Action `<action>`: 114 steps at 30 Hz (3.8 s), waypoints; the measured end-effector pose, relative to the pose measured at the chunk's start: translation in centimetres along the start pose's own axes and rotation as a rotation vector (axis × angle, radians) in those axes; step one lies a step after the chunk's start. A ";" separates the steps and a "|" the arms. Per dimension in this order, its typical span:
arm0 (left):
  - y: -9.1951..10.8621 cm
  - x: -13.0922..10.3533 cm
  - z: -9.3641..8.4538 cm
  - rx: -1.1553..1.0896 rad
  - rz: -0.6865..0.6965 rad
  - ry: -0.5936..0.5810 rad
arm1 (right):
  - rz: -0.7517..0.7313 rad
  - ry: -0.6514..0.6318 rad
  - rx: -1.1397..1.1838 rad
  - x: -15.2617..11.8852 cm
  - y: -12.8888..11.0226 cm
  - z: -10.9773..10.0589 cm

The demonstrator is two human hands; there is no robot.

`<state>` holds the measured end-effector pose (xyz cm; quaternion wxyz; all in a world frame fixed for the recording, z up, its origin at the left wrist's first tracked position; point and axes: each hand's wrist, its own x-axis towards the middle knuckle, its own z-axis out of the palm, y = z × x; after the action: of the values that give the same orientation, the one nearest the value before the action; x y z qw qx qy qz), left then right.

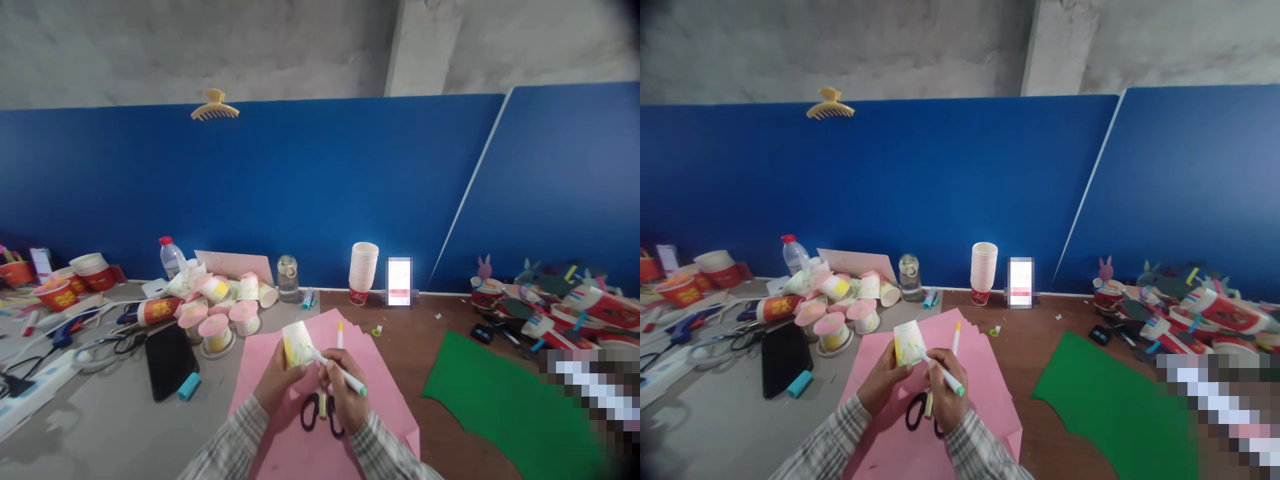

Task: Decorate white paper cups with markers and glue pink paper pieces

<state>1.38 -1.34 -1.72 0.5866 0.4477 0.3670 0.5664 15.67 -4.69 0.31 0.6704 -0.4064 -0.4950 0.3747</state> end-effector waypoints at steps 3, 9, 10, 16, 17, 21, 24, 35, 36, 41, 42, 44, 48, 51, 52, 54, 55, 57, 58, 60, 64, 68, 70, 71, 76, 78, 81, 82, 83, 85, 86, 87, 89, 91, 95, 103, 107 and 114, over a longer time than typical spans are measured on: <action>-0.1 0.1 -0.1 0.010 0.010 0.009 | 0.008 0.003 0.012 0.0 -0.2 0.0; 0.2 -0.1 0.2 0.014 -0.006 -0.009 | -0.010 -0.034 -0.021 -0.2 0.0 0.1; 0.2 -0.1 0.2 0.028 -0.006 -0.011 | -0.021 -0.038 -0.031 -0.2 0.0 0.1; 0.3 -0.3 0.4 0.078 0.000 -0.010 | -0.069 -0.051 -0.065 -0.3 0.3 0.1; 0.4 -0.3 0.4 0.079 0.003 -0.012 | -0.063 -0.052 -0.061 -0.3 0.3 0.1; 0.5 -0.3 0.6 0.086 0.013 -0.017 | -0.057 -0.063 -0.064 -0.3 0.4 0.0; 0.6 -0.3 0.6 0.097 0.018 -0.022 | -0.084 -0.062 -0.088 -0.2 0.3 0.1; 0.2 -0.2 0.2 0.106 0.006 -0.015 | -0.053 -0.054 -0.083 -0.1 0.2 0.1; 0.2 -0.2 0.2 0.104 0.004 -0.016 | -0.044 -0.053 -0.072 -0.1 0.2 0.1; 0.6 -0.3 0.5 0.109 0.004 -0.018 | -0.015 -0.048 -0.009 -0.1 0.1 0.2; 0.6 -0.4 0.5 0.111 0.004 -0.017 | -0.008 -0.050 -0.004 -0.1 0.1 0.2; 0.7 -0.4 0.6 0.118 0.008 -0.015 | -0.001 -0.054 -0.011 -0.1 0.1 0.2; 0.5 -0.3 0.4 0.122 0.021 -0.023 | -0.006 -0.044 -0.049 -0.1 0.3 0.3; 0.4 -0.3 0.3 0.114 0.021 -0.027 | -0.004 -0.036 -0.060 -0.1 0.4 0.2; 0.4 -0.2 0.3 0.112 0.023 -0.022 | -0.003 -0.033 -0.059 -0.1 0.4 0.2; 0.3 -0.2 0.2 0.111 0.023 -0.011 | 0.003 -0.032 -0.045 0.0 0.3 0.2; 0.3 -0.2 0.3 0.110 0.019 -0.007 | 0.011 -0.033 -0.033 0.0 0.3 0.2; 0.3 -0.2 0.3 0.103 0.014 0.002 | 0.032 -0.031 -0.006 0.0 0.1 0.2; 0.4 -0.3 0.4 0.101 0.013 0.003 | 0.041 -0.031 0.006 0.0 0.0 0.2; 0.5 -0.3 0.5 0.100 0.020 0.000 | 0.046 -0.033 0.021 0.0 -0.1 0.3; 0.8 -0.4 0.7 0.113 0.015 0.011 | 0.034 -0.042 0.015 0.0 -0.1 0.3; 0.7 -0.4 0.6 0.097 0.000 0.021 | 0.014 -0.023 -0.010 0.0 0.0 0.1; 0.5 -0.3 0.5 0.081 0.008 0.020 | 0.009 -0.018 -0.010 0.0 -0.1 0.0; 0.4 -0.3 0.3 0.076 0.016 0.020 | 0.009 -0.020 -0.008 0.0 -0.1 -0.1; -0.1 0.1 -0.1 0.069 0.021 0.008 | 0.028 -0.026 0.004 0.0 -0.2 0.1; -0.1 0.1 -0.1 0.071 0.008 0.006 | 0.035 -0.030 0.014 0.0 -0.2 0.2; 0.0 0.0 0.0 0.083 0.010 -0.008 | 0.041 -0.040 0.026 0.0 0.0 0.2; 0.0 0.0 0.1 0.087 0.014 -0.014 | 0.044 -0.043 0.026 0.0 0.1 0.2; 0.1 -0.1 0.1 0.091 0.017 -0.016 | 0.047 -0.045 0.024 -0.1 0.2 0.3; 0.1 -0.2 0.1 0.092 0.015 -0.013 | 0.052 -0.051 0.019 -0.1 0.3 0.3; 0.1 -0.2 0.1 0.087 0.013 -0.010 | 0.052 -0.047 0.014 0.0 0.3 0.3; 0.1 -0.2 0.1 0.083 0.009 -0.008 | 0.051 -0.042 0.008 0.0 0.2 0.2; 0.0 -0.2 0.1 0.083 0.006 0.002 | 0.045 -0.032 -0.005 0.1 0.1 0.2; 0.0 -0.1 0.0 0.089 0.010 0.009 | 0.040 -0.026 -0.015 0.1 -0.1 0.2; -0.1 0.0 0.0 0.090 0.018 0.008 | 0.044 -0.020 -0.003 0.1 -0.2 0.1; 0.4 -0.1 0.4 0.074 0.009 0.016 | 0.038 -0.036 -0.005 0.0 -0.2 0.1; 0.4 -0.1 0.3 0.101 0.016 0.039 | 0.046 -0.040 0.024 -0.1 -0.2 0.1; 0.2 0.0 0.2 0.121 0.032 0.028 | 0.016 -0.082 -0.024 -0.3 0.4 0.1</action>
<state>1.51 -1.39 -1.42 0.5440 0.4804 0.4015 0.5587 15.49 -4.81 -0.16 0.6416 -0.4028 -0.5232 0.3904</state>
